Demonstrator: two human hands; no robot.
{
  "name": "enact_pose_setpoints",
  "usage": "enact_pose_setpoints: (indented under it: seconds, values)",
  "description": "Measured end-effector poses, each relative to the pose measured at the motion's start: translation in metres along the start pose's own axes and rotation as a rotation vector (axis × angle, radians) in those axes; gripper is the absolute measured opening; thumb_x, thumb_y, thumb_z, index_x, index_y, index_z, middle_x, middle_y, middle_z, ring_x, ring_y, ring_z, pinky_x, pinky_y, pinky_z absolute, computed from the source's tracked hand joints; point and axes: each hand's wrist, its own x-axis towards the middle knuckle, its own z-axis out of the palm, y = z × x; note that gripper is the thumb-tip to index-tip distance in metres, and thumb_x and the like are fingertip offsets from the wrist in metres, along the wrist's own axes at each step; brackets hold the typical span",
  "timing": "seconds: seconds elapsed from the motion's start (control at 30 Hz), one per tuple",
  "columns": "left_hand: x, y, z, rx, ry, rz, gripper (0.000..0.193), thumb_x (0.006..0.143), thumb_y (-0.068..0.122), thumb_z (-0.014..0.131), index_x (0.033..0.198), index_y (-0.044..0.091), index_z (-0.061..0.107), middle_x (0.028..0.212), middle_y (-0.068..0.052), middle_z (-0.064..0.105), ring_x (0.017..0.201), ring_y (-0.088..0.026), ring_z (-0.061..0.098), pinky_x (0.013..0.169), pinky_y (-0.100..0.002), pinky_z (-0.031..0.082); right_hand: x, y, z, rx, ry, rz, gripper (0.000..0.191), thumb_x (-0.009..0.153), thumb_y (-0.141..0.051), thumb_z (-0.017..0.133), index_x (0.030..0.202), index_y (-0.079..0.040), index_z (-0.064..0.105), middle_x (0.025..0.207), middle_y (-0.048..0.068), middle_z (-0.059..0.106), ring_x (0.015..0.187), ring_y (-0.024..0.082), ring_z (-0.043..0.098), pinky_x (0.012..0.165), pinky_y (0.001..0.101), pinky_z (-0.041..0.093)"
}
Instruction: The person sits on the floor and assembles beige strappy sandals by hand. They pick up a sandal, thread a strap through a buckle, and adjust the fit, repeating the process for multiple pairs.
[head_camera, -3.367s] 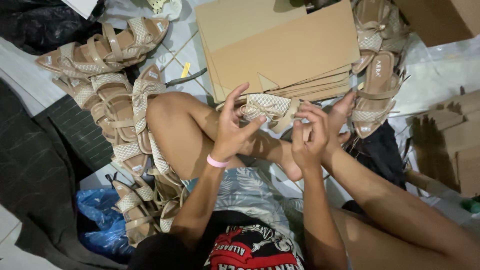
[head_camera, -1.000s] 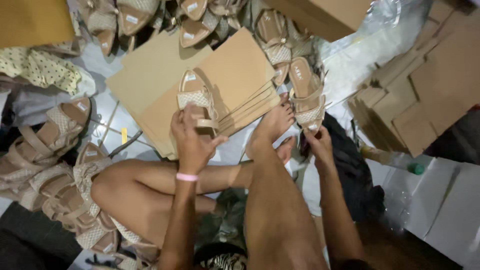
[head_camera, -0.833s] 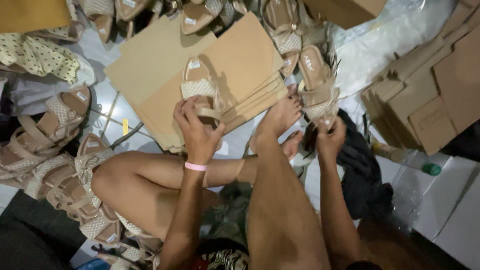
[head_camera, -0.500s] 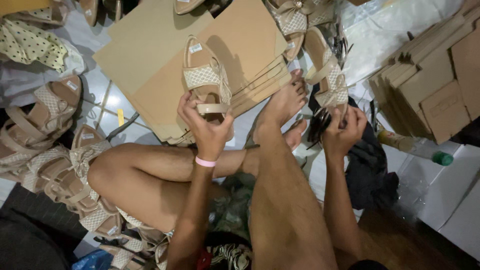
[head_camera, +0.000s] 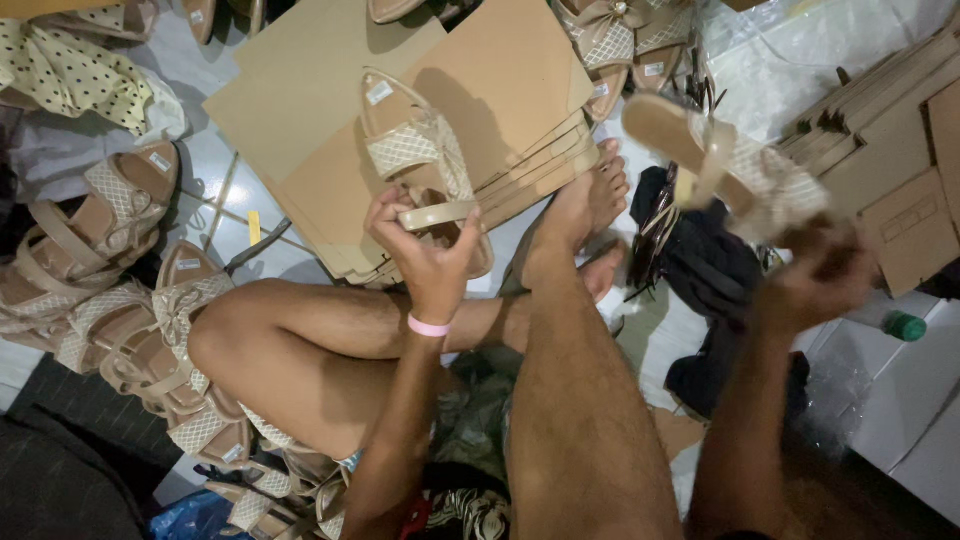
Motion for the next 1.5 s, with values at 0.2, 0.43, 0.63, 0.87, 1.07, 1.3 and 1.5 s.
enact_pose_setpoints:
  seconds: [0.2, 0.43, 0.63, 0.87, 1.07, 1.3, 1.5]
  values:
    - [0.013, -0.001, -0.022, 0.058, 0.053, 0.024, 0.081, 0.080, 0.011, 0.095, 0.133, -0.001, 0.035, 0.141, -0.022, 0.036, 0.131, -0.034, 0.046, 0.115, -0.045, 0.042, 0.079, -0.004, -0.003, 0.022, -0.486, -0.078, 0.014, 0.120, -0.010, 0.057, 0.129, 0.001, 0.057, 0.105, 0.010, 0.062, 0.090, 0.017, 0.067, 0.075, 0.0288, 0.052]
    - [0.018, 0.006, -0.027, 0.127, 0.110, -0.089, 0.081, 0.081, 0.018, 0.095, 0.131, -0.004, 0.035, 0.136, -0.023, 0.039, 0.126, -0.037, 0.045, 0.111, -0.047, 0.039, 0.116, -0.088, 0.203, 0.615, -1.176, 0.165, 0.021, 0.106, -0.009, 0.062, 0.126, -0.003, 0.059, 0.116, 0.000, 0.067, 0.093, 0.009, 0.066, 0.079, 0.0281, 0.059]
    - [0.020, 0.013, -0.037, 0.224, 0.148, -0.030, 0.083, 0.078, 0.025, 0.096, 0.126, -0.006, 0.036, 0.134, -0.024, 0.039, 0.124, -0.039, 0.044, 0.108, -0.047, 0.038, 0.043, -0.152, 0.312, 0.613, -1.330, 0.240, 0.028, 0.111, -0.027, 0.064, 0.127, -0.004, 0.068, 0.103, -0.006, 0.065, 0.092, 0.002, 0.058, 0.081, 0.0214, 0.049]
    - [0.015, 0.017, -0.046, 0.171, 0.181, -0.058, 0.084, 0.076, 0.022, 0.096, 0.127, -0.005, 0.035, 0.132, -0.022, 0.038, 0.124, -0.037, 0.044, 0.109, -0.046, 0.039, 0.019, -0.166, 0.321, 0.686, -1.271, 0.315, 0.031, 0.110, -0.029, 0.067, 0.126, -0.002, 0.068, 0.107, -0.007, 0.066, 0.099, 0.002, 0.058, 0.090, 0.0193, 0.047]
    - [0.017, 0.017, -0.042, 0.017, 0.153, -0.075, 0.088, 0.077, 0.017, 0.093, 0.134, -0.005, 0.030, 0.133, -0.019, 0.037, 0.127, -0.035, 0.046, 0.112, -0.046, 0.040, 0.018, -0.166, 0.326, 0.641, -1.241, 0.376, 0.030, 0.105, -0.026, 0.070, 0.123, -0.003, 0.068, 0.106, -0.005, 0.069, 0.096, 0.002, 0.059, 0.086, 0.0202, 0.048]
    - [0.012, 0.016, -0.044, -0.074, 0.122, -0.037, 0.093, 0.076, 0.012, 0.092, 0.139, -0.002, 0.024, 0.134, -0.020, 0.035, 0.134, -0.035, 0.050, 0.116, -0.045, 0.041, 0.019, -0.164, 0.326, 0.707, -1.227, 0.392, 0.030, 0.107, -0.024, 0.071, 0.126, -0.002, 0.068, 0.108, -0.004, 0.068, 0.099, 0.003, 0.059, 0.090, 0.0204, 0.047]
    - [0.012, 0.014, -0.043, -0.178, 0.096, -0.041, 0.097, 0.077, 0.005, 0.090, 0.142, 0.000, 0.019, 0.138, -0.021, 0.039, 0.136, -0.034, 0.049, 0.119, -0.045, 0.040, 0.019, -0.158, 0.325, 0.735, -1.198, 0.458, 0.028, 0.106, -0.023, 0.071, 0.125, -0.003, 0.068, 0.110, -0.005, 0.068, 0.099, 0.003, 0.060, 0.090, 0.0203, 0.047]
